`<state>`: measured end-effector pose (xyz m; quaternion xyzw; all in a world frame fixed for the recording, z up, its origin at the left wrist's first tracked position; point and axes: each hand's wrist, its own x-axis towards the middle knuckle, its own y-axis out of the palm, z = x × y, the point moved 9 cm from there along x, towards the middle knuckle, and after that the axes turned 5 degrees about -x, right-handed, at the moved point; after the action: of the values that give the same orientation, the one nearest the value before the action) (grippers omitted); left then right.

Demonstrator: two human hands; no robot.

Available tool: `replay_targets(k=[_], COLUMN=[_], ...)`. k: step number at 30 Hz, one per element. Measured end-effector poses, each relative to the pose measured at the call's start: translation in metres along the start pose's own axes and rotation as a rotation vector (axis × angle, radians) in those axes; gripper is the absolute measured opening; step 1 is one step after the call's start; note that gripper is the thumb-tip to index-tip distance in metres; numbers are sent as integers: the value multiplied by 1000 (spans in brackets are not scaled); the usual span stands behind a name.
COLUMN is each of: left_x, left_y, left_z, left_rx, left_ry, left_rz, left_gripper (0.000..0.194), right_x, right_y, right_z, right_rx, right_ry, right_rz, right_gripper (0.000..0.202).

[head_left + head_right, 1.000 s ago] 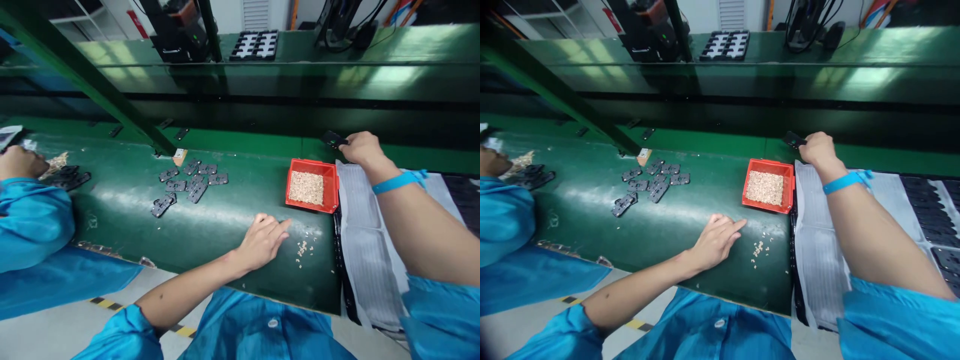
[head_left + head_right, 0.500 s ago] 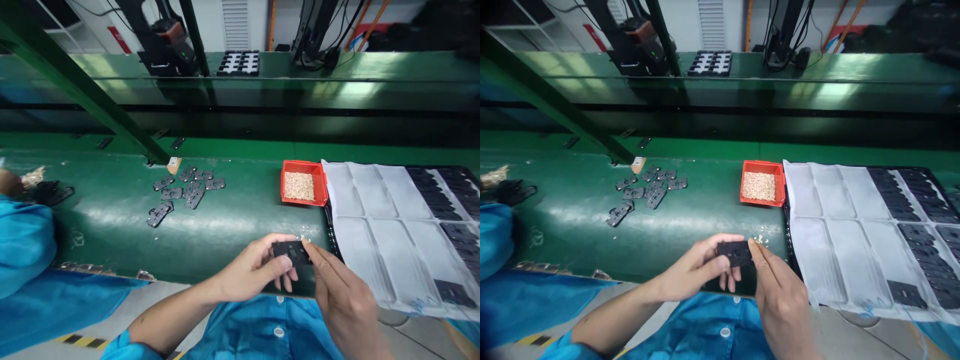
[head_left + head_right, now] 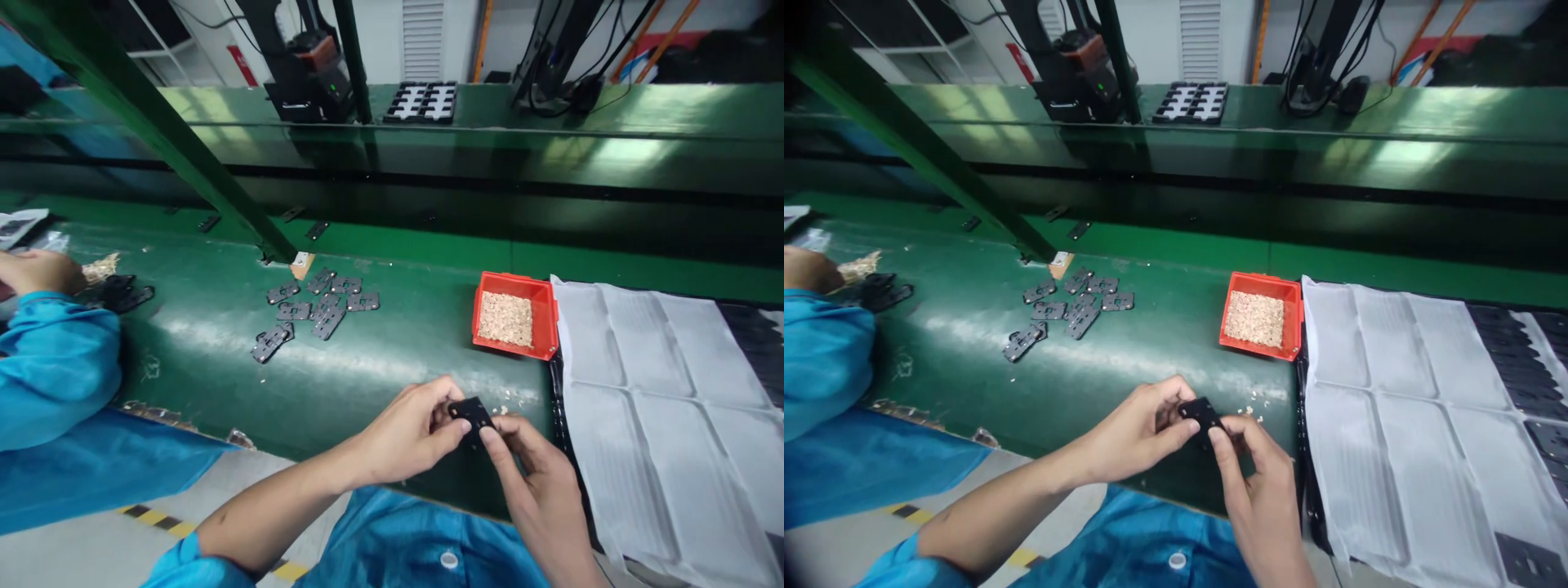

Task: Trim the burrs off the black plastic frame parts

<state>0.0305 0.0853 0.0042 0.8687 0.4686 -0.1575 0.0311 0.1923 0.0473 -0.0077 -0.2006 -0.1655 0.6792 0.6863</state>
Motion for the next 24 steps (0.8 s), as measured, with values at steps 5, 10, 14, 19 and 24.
replay_targets(k=[5, 10, 14, 19, 24], left_x=[22, 30, 27, 15, 18], left_y=[5, 28, 28, 21, 6], left_z=[-9, -26, -14, 16, 42], left_rx=[7, 150, 48, 94, 225], left_ry=[94, 189, 123, 34, -6], left_rz=[37, 229, 238, 199, 88], left_gripper=[13, 9, 9, 27, 45], right_x=[-22, -38, -34, -37, -47], right_y=[8, -8, 7, -5, -42], right_z=[-7, -14, -22, -9, -16], right_rx=[46, 172, 380, 216, -505], right_ry=[51, 141, 216, 38, -140], right_rz=[62, -182, -261, -360, -529], right_gripper=[21, 13, 20, 7, 22])
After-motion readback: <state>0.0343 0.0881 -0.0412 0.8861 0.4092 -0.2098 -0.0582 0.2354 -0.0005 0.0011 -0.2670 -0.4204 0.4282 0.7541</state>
